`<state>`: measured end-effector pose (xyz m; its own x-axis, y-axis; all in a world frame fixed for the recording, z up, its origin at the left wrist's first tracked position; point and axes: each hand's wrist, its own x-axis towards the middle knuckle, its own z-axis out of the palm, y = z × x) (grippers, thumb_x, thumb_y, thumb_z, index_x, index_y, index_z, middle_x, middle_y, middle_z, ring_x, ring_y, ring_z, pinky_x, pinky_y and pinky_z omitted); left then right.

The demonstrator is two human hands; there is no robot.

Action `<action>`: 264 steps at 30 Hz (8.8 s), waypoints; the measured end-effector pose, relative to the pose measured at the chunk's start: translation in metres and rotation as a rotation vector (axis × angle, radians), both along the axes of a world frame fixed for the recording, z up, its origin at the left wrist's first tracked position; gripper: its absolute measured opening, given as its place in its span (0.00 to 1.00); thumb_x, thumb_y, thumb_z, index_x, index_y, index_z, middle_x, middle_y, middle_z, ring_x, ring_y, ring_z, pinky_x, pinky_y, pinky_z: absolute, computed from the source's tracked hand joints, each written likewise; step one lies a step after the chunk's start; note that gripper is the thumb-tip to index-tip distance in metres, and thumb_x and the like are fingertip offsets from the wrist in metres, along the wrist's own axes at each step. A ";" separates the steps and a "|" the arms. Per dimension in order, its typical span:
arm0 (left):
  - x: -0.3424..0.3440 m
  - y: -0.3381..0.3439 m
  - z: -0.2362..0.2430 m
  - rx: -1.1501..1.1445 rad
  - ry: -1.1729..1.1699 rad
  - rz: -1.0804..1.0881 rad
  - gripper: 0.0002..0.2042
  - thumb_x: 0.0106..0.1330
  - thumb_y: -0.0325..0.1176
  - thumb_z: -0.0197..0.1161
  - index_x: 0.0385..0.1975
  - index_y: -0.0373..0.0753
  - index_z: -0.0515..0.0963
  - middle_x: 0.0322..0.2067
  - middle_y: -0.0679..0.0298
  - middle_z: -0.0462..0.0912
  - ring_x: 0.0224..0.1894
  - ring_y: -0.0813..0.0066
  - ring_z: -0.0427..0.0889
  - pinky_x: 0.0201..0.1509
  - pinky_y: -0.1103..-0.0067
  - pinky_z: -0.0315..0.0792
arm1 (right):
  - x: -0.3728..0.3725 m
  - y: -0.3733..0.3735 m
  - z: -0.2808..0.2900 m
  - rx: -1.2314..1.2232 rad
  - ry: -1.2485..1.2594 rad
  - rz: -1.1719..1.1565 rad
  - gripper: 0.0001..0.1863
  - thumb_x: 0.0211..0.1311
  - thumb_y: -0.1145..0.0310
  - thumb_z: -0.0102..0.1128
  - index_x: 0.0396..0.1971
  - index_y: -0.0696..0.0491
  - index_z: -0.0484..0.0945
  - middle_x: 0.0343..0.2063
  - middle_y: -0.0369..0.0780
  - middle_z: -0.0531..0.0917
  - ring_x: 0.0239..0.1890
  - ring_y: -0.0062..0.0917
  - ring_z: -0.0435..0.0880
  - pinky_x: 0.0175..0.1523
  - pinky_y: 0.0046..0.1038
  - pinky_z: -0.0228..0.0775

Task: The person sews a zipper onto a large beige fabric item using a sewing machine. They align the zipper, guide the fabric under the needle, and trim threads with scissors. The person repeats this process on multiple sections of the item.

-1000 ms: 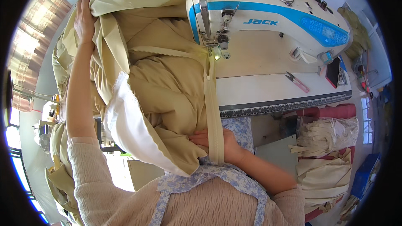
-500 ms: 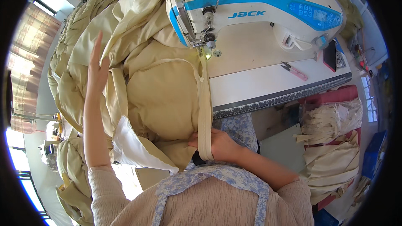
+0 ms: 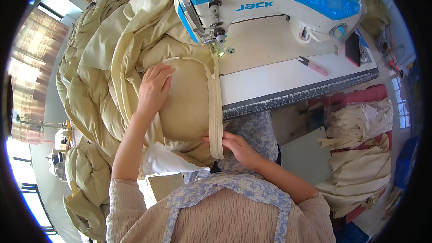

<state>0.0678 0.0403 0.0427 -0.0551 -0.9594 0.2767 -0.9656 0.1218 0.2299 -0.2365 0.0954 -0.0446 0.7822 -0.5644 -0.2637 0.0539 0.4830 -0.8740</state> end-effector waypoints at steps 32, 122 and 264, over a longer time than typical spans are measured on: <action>-0.084 -0.057 -0.012 -0.233 0.108 -0.335 0.12 0.60 0.24 0.66 0.43 0.37 0.79 0.33 0.58 0.85 0.39 0.56 0.85 0.59 0.63 0.75 | -0.006 -0.124 0.019 -1.770 -0.013 -0.150 0.08 0.46 0.72 0.65 0.29 0.55 0.81 0.33 0.35 0.84 0.42 0.28 0.84 0.51 0.30 0.77; -0.075 -0.116 -0.067 -0.201 0.034 0.149 0.07 0.58 0.33 0.63 0.32 0.39 0.83 0.36 0.56 0.82 0.44 0.57 0.82 0.46 0.62 0.75 | 0.038 -0.137 0.028 -1.552 0.743 -0.069 0.28 0.62 0.70 0.59 0.62 0.64 0.73 0.10 0.42 0.78 0.13 0.36 0.80 0.23 0.37 0.75; 0.064 0.072 0.078 0.976 0.128 0.727 0.49 0.58 0.66 0.67 0.66 0.28 0.62 0.39 0.40 0.86 0.49 0.54 0.86 0.56 0.64 0.76 | -0.014 -0.074 0.068 -1.389 0.073 0.442 0.18 0.58 0.55 0.71 0.44 0.51 0.88 0.31 0.40 0.88 0.30 0.35 0.86 0.37 0.36 0.80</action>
<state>0.1314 0.1123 0.1208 0.5550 -0.5634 -0.6120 -0.7006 -0.7132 0.0213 -0.2510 0.0219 0.0232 0.9650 -0.1146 0.2360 0.0640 -0.7695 -0.6354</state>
